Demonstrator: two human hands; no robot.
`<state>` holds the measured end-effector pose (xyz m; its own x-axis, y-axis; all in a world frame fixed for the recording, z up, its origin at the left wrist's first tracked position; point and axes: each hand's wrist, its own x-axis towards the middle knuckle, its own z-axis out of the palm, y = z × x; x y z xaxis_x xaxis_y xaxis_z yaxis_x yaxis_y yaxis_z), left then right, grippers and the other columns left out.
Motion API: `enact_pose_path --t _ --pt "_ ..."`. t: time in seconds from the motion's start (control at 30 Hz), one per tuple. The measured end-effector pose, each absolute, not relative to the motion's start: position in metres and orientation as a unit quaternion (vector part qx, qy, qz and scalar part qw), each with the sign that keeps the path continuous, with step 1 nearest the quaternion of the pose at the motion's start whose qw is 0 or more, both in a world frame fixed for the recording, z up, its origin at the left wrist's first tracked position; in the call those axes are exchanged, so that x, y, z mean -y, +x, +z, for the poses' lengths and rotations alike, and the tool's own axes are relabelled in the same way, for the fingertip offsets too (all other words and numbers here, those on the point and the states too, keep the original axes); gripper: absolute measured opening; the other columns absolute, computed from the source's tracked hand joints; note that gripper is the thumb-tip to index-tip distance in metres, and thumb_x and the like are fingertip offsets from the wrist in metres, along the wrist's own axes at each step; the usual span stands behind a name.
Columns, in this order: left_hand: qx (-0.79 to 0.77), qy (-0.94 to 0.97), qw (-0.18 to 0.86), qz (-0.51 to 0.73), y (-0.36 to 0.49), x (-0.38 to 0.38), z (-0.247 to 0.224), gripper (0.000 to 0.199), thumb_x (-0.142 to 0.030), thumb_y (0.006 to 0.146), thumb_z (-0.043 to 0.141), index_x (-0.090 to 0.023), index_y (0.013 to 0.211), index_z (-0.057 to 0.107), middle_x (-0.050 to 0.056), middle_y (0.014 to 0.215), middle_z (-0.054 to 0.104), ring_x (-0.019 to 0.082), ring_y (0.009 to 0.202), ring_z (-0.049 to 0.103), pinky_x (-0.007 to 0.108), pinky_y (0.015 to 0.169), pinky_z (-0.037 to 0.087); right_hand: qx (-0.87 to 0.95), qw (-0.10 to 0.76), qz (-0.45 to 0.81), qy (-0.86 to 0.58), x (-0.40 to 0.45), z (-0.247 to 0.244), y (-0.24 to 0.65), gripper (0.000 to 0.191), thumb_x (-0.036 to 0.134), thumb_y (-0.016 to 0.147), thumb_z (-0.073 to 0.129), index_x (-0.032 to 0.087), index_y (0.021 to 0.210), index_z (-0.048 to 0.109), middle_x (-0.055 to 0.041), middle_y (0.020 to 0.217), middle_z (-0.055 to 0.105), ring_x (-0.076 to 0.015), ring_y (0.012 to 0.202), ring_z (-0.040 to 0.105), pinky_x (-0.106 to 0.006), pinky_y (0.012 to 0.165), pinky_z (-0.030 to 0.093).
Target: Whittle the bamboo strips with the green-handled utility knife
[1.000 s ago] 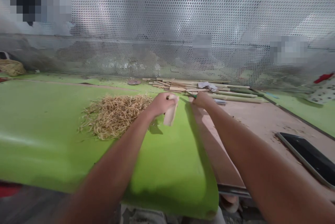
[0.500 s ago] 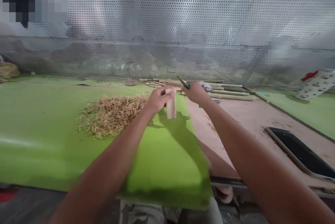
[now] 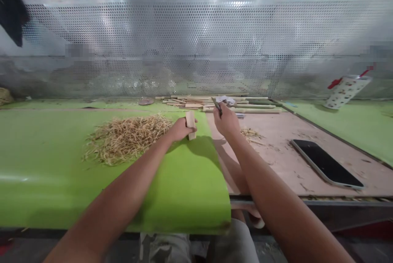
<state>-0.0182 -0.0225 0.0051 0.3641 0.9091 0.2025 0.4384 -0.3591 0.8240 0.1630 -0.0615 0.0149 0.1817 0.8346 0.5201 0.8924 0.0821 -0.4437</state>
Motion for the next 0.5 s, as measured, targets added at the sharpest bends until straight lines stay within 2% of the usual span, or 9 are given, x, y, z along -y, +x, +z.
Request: enact_pose_path --t 0.07,0.13,0.3,0.37,0.5 --pt "-0.453 0.746 0.358 0.332 -0.017 0.024 0.003 0.027 -0.022 0.065 0.072 -0.013 0.091 0.070 0.012 0.091 0.072 0.023 0.081 0.065 0.037 0.076 0.050 0.641 0.366 -0.040 -0.674 0.063 0.013 0.164 0.030 0.032 0.095 0.029 0.019 0.108 0.052 -0.0115 0.087 0.066 -0.0240 0.075 0.058 -0.027 0.059 0.031" --pt "-0.448 0.735 0.387 0.331 -0.016 0.026 0.003 0.026 -0.024 0.070 0.068 -0.013 0.094 0.067 0.013 0.093 0.072 0.023 0.081 0.066 0.037 0.074 0.051 0.654 0.353 -0.036 -0.668 0.063 0.011 0.162 0.029 0.031 0.094 0.030 0.018 0.110 0.051 -0.0116 0.088 0.066 -0.0238 0.074 0.058 -0.027 0.059 0.032" --pt "-0.396 0.706 0.500 0.307 -0.019 0.029 0.005 0.043 -0.025 0.075 0.065 -0.014 0.115 0.053 0.016 0.095 0.072 0.018 0.063 0.065 0.029 0.053 0.049 0.685 0.331 -0.026 -0.649 0.062 0.005 0.157 0.031 0.036 0.093 0.034 0.019 0.111 0.053 -0.0103 0.087 0.068 -0.0233 0.076 0.060 -0.026 0.061 0.034" --pt "-0.396 0.708 0.499 0.306 -0.021 0.029 0.006 0.042 -0.025 0.075 0.066 -0.015 0.114 0.053 0.014 0.094 0.072 0.014 0.059 0.062 0.024 0.050 0.046 0.676 0.342 -0.016 -0.653 0.060 0.003 0.158 0.033 0.041 0.093 0.034 0.021 0.109 0.055 -0.0087 0.087 0.068 -0.0230 0.077 0.060 -0.026 0.061 0.035" --pt "-0.443 0.699 0.431 0.360 -0.023 0.028 0.011 0.028 -0.023 0.073 0.066 -0.015 0.100 0.063 0.008 0.086 0.071 0.010 0.054 0.057 0.021 0.047 0.043 0.640 0.365 0.003 -0.676 0.058 0.001 0.166 0.032 0.043 0.090 0.038 0.022 0.104 0.058 -0.0072 0.084 0.068 -0.0227 0.078 0.060 -0.026 0.062 0.035"
